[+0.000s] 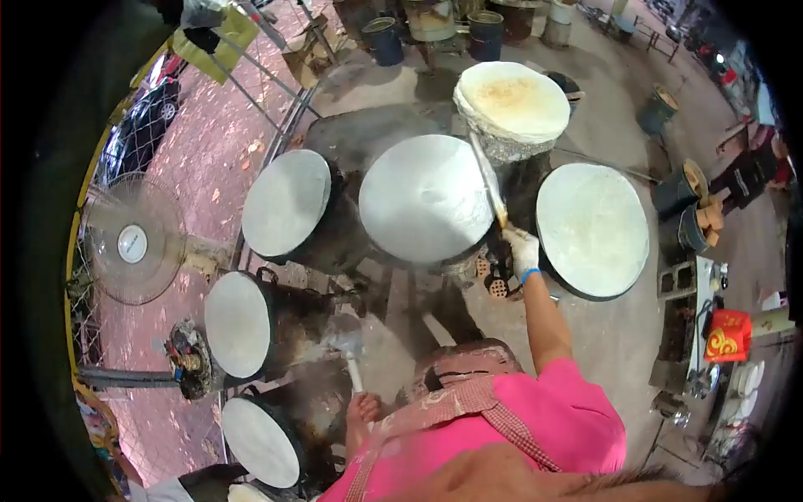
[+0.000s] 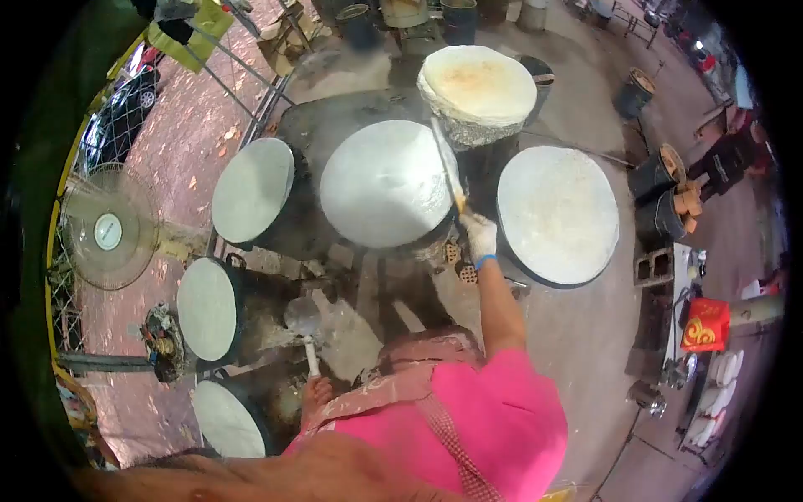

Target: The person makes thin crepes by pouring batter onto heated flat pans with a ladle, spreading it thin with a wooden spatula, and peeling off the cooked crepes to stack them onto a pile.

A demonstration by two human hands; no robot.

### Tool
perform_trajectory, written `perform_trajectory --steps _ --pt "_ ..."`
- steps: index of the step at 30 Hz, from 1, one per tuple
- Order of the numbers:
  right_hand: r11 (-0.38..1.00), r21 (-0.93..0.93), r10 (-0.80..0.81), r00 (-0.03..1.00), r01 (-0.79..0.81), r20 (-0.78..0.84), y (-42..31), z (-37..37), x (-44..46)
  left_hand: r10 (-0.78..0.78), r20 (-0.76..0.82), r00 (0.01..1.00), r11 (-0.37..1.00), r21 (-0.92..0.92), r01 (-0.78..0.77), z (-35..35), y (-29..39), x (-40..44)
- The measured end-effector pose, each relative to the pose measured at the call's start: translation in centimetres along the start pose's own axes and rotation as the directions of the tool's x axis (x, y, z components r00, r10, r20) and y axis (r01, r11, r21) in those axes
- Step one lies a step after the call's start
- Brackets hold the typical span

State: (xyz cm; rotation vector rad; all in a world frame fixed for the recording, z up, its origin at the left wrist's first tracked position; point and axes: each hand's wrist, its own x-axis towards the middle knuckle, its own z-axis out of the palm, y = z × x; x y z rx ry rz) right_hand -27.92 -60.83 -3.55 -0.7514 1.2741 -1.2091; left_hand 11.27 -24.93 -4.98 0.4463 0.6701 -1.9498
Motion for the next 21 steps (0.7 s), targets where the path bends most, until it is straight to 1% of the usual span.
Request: perform_trajectory --steps 1,2,4,5,6,7,8,9,10,11,12,13,14,15,16,17,18,19,20,21 --pt "1.000 -0.008 -0.012 1.000 0.012 0.002 2.3 -0.9 -0.4 0.015 0.022 1.000 1.000 0.002 -0.015 -0.1 0.5 -0.4" --pt "0.999 0.018 -0.039 0.999 0.039 0.007 2.9 0.9 -2.7 0.026 0.045 0.999 1.000 0.002 -0.026 -0.1 0.8 -0.5" --pt "0.972 -0.173 -0.158 0.987 0.161 0.035 9.6 2.0 -2.5 0.033 -0.030 0.999 0.989 -0.144 -0.037 1.4 0.9 0.0" --pt "0.974 -0.223 -0.032 0.999 0.035 0.019 8.7 2.9 -3.6 0.039 -0.070 0.997 0.975 -0.215 -0.053 2.0 0.9 0.1" --pt "0.965 -0.230 0.137 0.990 -0.126 0.034 3.6 2.9 -5.0 0.037 -0.025 0.999 0.986 -0.163 -0.041 2.1 1.0 0.3" --pt "0.933 -0.232 0.294 0.954 -0.275 0.053 -0.9 2.7 -5.6 0.103 -0.081 0.991 0.990 -0.086 -0.110 2.1 1.1 0.1" --pt "0.970 -0.244 0.014 0.998 0.003 0.066 3.6 0.2 -1.5 0.174 -0.122 0.977 0.985 0.004 -0.175 1.7 1.1 -0.3" --pt "0.951 -0.309 0.031 0.999 -0.020 0.031 3.7 -1.3 1.4 0.247 -0.149 0.958 0.967 0.100 -0.234 1.5 1.7 -0.2" --pt "0.877 -0.475 -0.135 0.986 0.072 -0.099 2.4 -1.3 3.7 0.158 -0.079 0.984 0.986 0.066 -0.153 0.8 2.7 -0.1" --pt "0.762 -0.637 -0.309 0.929 0.114 -0.203 0.8 -1.4 5.6 0.062 -0.012 0.998 0.997 0.035 -0.062 -0.4 3.6 -0.1" --pt "0.577 -0.811 -0.290 0.953 0.098 -0.091 -1.0 -0.6 6.4 -0.033 0.050 0.998 0.999 0.000 0.033 -0.4 3.8 0.4" --pt "0.350 -0.931 -0.231 0.973 0.097 0.015 -1.9 0.3 6.6 -0.011 0.011 1.000 1.000 -0.011 0.011 -0.6 4.2 1.0" --pt "0.136 -0.960 -0.291 0.937 0.243 0.196 -0.6 0.5 7.2 0.017 -0.034 0.999 1.000 -0.023 -0.018 0.1 4.3 1.3" --pt "0.064 -0.933 -0.251 0.911 0.353 0.327 -0.9 0.6 6.0 0.050 -0.082 0.995 0.998 -0.037 -0.053 0.7 4.3 1.4" --pt "0.015 -0.913 -0.210 0.894 0.407 0.395 -0.8 0.3 5.3 0.078 -0.058 0.995 0.996 0.054 -0.075 0.2 5.3 2.2" --pt "-0.037 -0.883 -0.168 0.868 0.468 0.467 -1.1 -0.4 4.7 0.095 -0.058 0.994 0.995 0.031 -0.094 0.5 5.9 3.1" --pt "-0.018 -0.867 -0.120 0.860 0.498 0.496 -2.7 -1.3 3.5 0.114 -0.051 0.992 0.994 0.008 -0.113 2.3 5.7 4.2" --pt "-0.006 -0.904 -0.178 0.889 0.427 0.421 -2.9 -2.3 3.3 0.130 -0.112 0.985 0.991 -0.005 -0.132 4.3 5.7 5.0" --pt "0.085 -0.943 -0.219 0.929 0.322 0.298 -2.9 -3.1 3.0 0.144 -0.171 0.975 0.989 -0.017 -0.149 7.2 5.5 6.0" --pt "0.178 -0.961 -0.249 0.954 0.214 0.167 -2.9 -3.5 2.7 0.241 -0.206 0.948 0.963 0.175 -0.207 9.3 5.7 7.8"
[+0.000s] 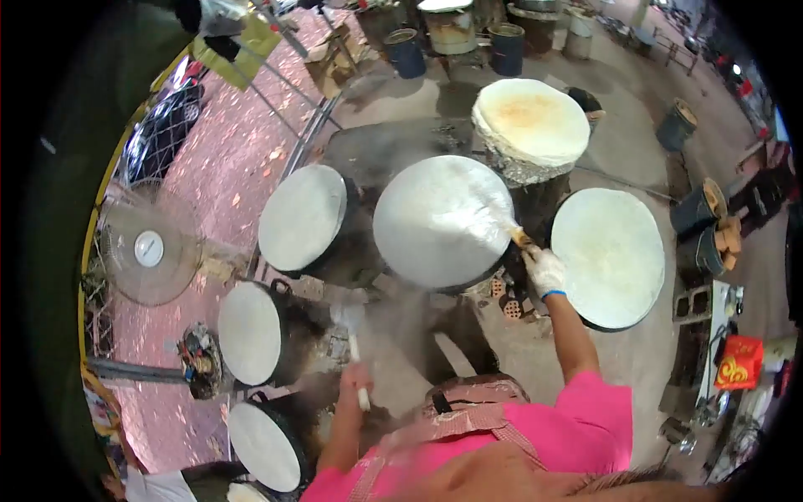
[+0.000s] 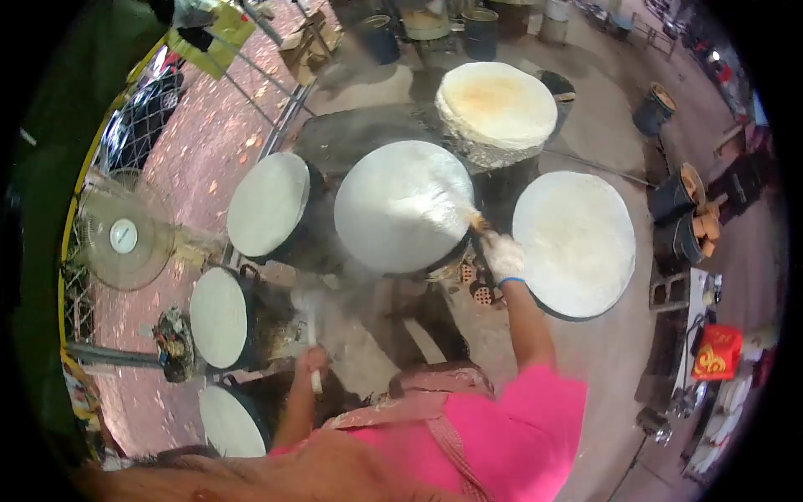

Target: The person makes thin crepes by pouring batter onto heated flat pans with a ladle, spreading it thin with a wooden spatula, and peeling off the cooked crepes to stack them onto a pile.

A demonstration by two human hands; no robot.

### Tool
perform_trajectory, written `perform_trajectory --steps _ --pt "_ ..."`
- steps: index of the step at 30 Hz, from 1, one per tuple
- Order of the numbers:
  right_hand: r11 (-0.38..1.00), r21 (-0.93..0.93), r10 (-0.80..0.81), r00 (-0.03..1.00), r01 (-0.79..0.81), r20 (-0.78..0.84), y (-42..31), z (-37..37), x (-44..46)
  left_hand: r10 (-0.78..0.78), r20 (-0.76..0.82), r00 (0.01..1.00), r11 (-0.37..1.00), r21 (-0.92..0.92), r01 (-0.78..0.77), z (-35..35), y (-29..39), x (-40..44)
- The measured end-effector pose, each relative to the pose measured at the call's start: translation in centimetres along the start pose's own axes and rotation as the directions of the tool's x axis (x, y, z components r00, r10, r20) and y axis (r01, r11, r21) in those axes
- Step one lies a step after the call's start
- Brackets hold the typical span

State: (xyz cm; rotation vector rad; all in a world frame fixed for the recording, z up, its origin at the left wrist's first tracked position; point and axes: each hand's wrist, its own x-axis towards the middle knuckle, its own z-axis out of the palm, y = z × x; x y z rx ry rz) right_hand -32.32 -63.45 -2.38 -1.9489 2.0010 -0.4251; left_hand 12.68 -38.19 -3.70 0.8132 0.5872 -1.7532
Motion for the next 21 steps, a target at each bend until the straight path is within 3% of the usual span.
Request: perform_trajectory --steps 1,2,3,4,5,6,7,8,10,12,13,14,16,17,18,19,20,21 --pt "0.996 -0.088 -0.008 1.000 0.011 0.028 0.1 1.1 -0.5 0.097 -0.038 0.995 0.980 0.178 -0.089 1.3 0.1 1.3" --pt "0.984 -0.177 -0.013 0.998 0.022 0.054 0.3 2.2 -1.3 0.266 0.024 0.964 0.857 0.451 -0.248 -1.7 2.4 6.4" --pt "0.963 -0.206 -0.152 0.983 0.172 0.107 0.5 2.2 -2.5 0.242 0.079 0.967 0.836 0.489 -0.249 -0.7 2.9 7.9" --pt "0.952 -0.211 -0.203 0.974 0.220 0.099 0.6 1.8 -3.2 0.216 0.134 0.967 0.813 0.524 -0.254 0.5 3.4 9.3" --pt "0.967 -0.198 -0.144 0.986 0.158 0.084 1.1 1.1 -3.8 0.025 0.181 0.983 0.931 0.353 -0.089 7.3 1.4 7.1" --pt "0.977 -0.187 -0.087 0.994 0.098 0.069 1.5 0.3 -4.3 0.018 0.162 0.987 0.966 0.252 -0.059 10.7 0.1 6.2" --pt "0.995 -0.072 0.068 0.998 -0.066 0.019 1.5 -0.5 -5.0 0.008 0.150 0.989 0.988 0.148 -0.031 13.0 -0.9 6.3" --pt "0.993 -0.035 0.107 0.989 -0.111 -0.098 1.7 -0.2 -6.1 0.086 0.109 0.990 0.953 0.281 -0.113 14.4 -1.7 7.4" --pt "0.938 -0.288 0.223 0.972 -0.194 0.071 2.3 2.8 -7.9 0.245 0.083 0.966 0.848 0.465 -0.254 17.1 -4.2 9.2" --pt "0.947 -0.318 -0.025 0.998 0.044 0.066 0.9 6.2 -11.2 0.308 0.128 0.943 0.801 0.500 -0.329 18.8 -7.1 11.7" --pt "0.978 -0.196 -0.068 0.997 0.071 0.022 -0.2 7.9 -12.0 0.291 0.157 0.944 0.809 0.486 -0.330 18.6 -8.0 13.1" --pt "0.992 -0.074 -0.103 0.994 0.102 -0.022 -1.1 8.9 -12.9 0.227 0.130 0.965 0.843 0.469 -0.262 18.8 -8.5 13.5" --pt "0.991 -0.013 -0.135 0.987 0.134 -0.091 -3.6 8.0 -13.9 0.104 0.071 0.992 0.892 0.435 -0.125 18.9 -8.6 13.6" --pt "0.981 0.037 -0.181 0.968 0.190 -0.172 -3.5 7.7 -14.6 -0.171 0.237 0.956 0.951 0.293 0.097 16.5 -6.7 12.0" --pt "0.940 0.001 -0.327 0.900 0.342 -0.289 -3.7 6.1 -15.4 -0.167 0.273 0.948 0.952 0.294 0.083 14.7 -6.0 9.0" --pt "0.927 -0.028 -0.365 0.888 0.373 -0.278 -4.5 3.8 -16.7 -0.162 0.308 0.937 0.953 0.294 0.069 12.8 -5.3 6.0" --pt "0.913 -0.052 -0.402 0.873 0.404 -0.276 -5.3 2.5 -17.4 0.089 0.219 0.972 0.874 0.452 -0.182 12.7 -6.4 1.1" --pt "0.919 -0.100 -0.394 0.888 0.381 -0.236 -5.7 3.1 -17.7 0.029 0.175 0.984 0.905 0.414 -0.100 11.9 -6.7 0.3"
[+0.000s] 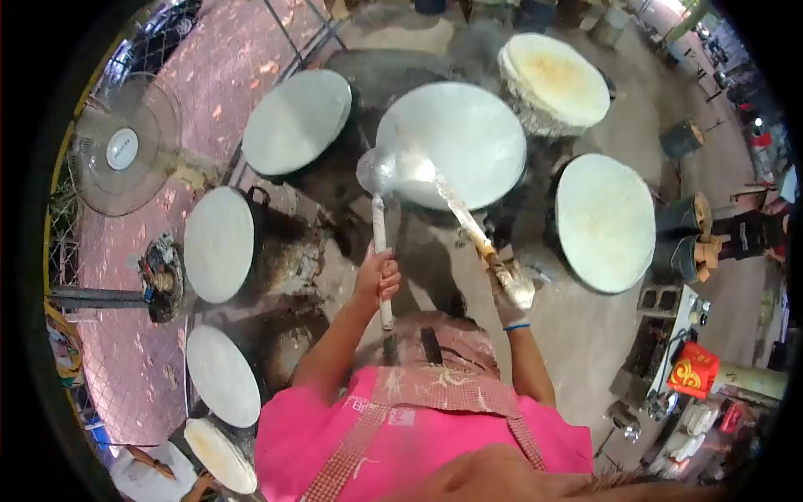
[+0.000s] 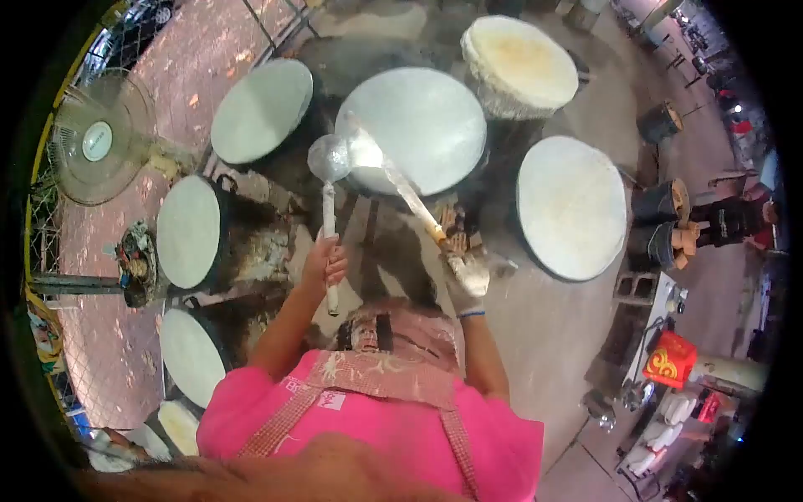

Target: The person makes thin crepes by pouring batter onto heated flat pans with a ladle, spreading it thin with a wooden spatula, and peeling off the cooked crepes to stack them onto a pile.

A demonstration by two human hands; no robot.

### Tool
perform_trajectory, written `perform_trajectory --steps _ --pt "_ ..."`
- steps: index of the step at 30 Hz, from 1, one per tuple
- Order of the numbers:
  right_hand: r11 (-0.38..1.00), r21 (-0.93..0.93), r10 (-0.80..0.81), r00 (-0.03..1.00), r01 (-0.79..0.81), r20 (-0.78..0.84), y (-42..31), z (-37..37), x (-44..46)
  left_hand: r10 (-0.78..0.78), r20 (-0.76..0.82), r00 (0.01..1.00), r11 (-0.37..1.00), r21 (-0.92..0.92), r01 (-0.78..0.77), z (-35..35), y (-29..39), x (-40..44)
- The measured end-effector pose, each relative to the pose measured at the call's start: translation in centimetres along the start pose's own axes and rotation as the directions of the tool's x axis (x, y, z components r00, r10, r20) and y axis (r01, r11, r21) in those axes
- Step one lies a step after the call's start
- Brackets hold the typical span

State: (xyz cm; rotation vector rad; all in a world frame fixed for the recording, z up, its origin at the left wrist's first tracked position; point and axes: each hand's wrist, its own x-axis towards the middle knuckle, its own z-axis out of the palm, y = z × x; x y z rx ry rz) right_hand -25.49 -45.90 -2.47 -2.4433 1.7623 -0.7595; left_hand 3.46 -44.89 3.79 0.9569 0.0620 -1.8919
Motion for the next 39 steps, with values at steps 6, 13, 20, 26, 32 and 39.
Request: perform_trajectory --steps 6,13,20,26,32,39 --pt "0.991 0.001 0.134 0.974 -0.136 -0.184 -1.7 -0.4 -0.7 -0.373 0.417 0.829 0.732 -0.417 0.539 -3.1 0.8 0.4" --pt "0.843 -0.408 0.467 0.854 -0.351 0.230 5.6 2.8 -1.8 -0.376 0.555 0.742 0.857 -0.095 0.506 -8.7 -4.9 -3.0" --pt "0.604 0.081 0.795 0.606 -0.793 0.000 14.7 -10.9 -12.9 -0.510 0.525 0.681 0.619 -0.326 0.714 -11.8 -17.6 -4.4" --pt "0.300 -0.001 0.950 0.298 -0.954 -0.096 23.3 -21.1 -27.4 -0.557 0.468 0.686 0.430 -0.545 0.720 -4.1 -25.6 -5.9" --pt "0.710 -0.469 0.629 0.773 -0.525 0.086 21.9 -22.7 -35.4 -0.504 0.426 0.751 0.535 -0.529 0.659 0.2 -28.0 -5.5" --pt "0.869 -0.340 0.461 0.838 -0.359 0.293 26.9 -16.7 -29.2 -0.445 0.309 0.841 0.654 -0.530 0.540 4.2 -28.4 -7.1"
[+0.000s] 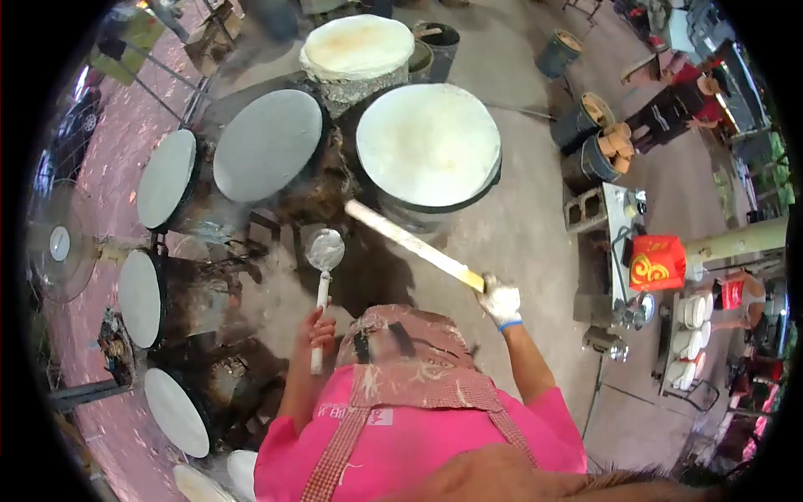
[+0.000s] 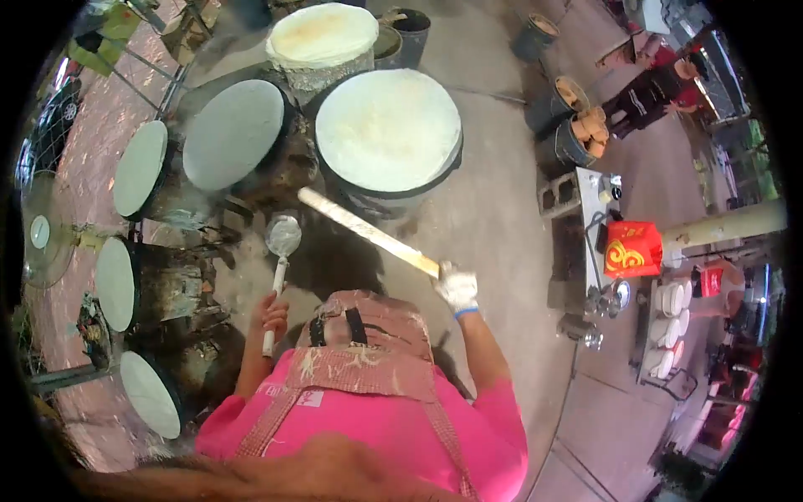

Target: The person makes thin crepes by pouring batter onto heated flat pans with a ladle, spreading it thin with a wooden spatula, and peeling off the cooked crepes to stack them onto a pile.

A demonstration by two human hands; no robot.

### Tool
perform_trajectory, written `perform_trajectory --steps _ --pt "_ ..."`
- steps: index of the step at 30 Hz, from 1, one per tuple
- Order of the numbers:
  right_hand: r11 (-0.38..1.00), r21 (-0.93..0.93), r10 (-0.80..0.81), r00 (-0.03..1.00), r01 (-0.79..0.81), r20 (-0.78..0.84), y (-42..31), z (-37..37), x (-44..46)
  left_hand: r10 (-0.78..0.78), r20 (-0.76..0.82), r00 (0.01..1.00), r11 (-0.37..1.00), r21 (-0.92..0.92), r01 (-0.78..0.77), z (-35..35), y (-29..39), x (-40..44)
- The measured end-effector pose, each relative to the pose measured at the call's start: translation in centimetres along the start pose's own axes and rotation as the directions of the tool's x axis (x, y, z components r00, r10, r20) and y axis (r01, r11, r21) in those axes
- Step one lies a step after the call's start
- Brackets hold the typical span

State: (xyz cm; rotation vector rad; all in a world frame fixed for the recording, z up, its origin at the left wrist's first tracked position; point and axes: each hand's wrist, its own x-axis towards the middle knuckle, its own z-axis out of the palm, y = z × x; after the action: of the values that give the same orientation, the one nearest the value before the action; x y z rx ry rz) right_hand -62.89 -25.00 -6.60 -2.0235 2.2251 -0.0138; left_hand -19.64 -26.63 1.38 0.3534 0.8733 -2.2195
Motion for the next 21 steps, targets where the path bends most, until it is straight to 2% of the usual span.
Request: perform_trajectory --steps 2,5,6,7,8,9,11,12,14,15,18,20,21 --pt "0.978 -0.161 -0.125 0.991 0.129 0.038 -0.8 -1.2 5.9 -0.005 0.011 1.000 0.999 -0.037 0.006 -1.2 0.0 -1.0" --pt "0.900 -0.284 -0.369 0.925 0.331 -0.091 -1.7 -2.5 14.5 -0.057 0.009 0.998 0.989 -0.133 0.058 -2.9 -0.1 -3.2" --pt "0.886 -0.247 -0.412 0.911 0.393 -0.027 -2.2 -4.3 16.6 -0.032 0.033 0.999 0.997 -0.067 0.035 -4.4 0.3 -3.9" --pt "0.833 -0.291 -0.516 0.850 0.470 -0.105 -2.4 -4.9 18.6 -0.007 0.062 0.998 1.000 0.002 0.007 -5.9 0.8 -4.6" --pt "0.773 -0.341 -0.612 0.771 0.535 -0.177 -2.4 -5.7 20.6 0.048 0.026 0.999 0.998 -0.053 -0.046 -7.1 1.0 -5.5" --pt "0.759 -0.163 -0.635 0.772 0.630 0.028 -2.2 -6.6 22.5 0.100 -0.016 0.995 0.989 -0.108 -0.101 -8.0 1.4 -6.3" --pt "0.699 -0.038 -0.713 0.692 0.714 -0.116 -2.2 -6.6 24.7 0.096 0.033 0.995 0.982 -0.166 -0.090 -8.3 0.9 -7.6" --pt "0.642 0.018 -0.748 0.631 0.767 -0.204 -2.7 -7.9 24.9 0.160 0.033 0.987 0.971 -0.182 -0.152 -7.9 0.7 -8.1" --pt "0.663 -0.175 -0.732 0.680 0.728 0.051 -2.9 -8.9 25.5 0.272 0.021 0.962 0.938 -0.229 -0.260 -7.8 0.6 -8.8" --pt "0.652 -0.276 -0.689 0.704 0.706 0.173 -3.1 -9.6 25.8 0.266 0.030 0.964 0.939 -0.234 -0.252 -8.3 1.6 -9.1" --pt "0.620 -0.407 -0.731 0.683 0.671 0.012 -5.0 -14.5 27.6 0.248 0.079 0.966 0.942 -0.252 -0.221 -8.6 4.2 -10.1" --pt "0.706 -0.323 -0.698 0.697 0.630 -0.164 -6.3 -17.9 30.9 0.321 0.008 0.947 0.925 -0.215 -0.312 -8.3 5.7 -10.6" --pt "0.764 -0.300 -0.618 0.782 0.571 -0.086 -7.5 -20.0 32.8 0.356 -0.023 0.934 0.915 -0.192 -0.354 -8.0 6.5 -10.6"
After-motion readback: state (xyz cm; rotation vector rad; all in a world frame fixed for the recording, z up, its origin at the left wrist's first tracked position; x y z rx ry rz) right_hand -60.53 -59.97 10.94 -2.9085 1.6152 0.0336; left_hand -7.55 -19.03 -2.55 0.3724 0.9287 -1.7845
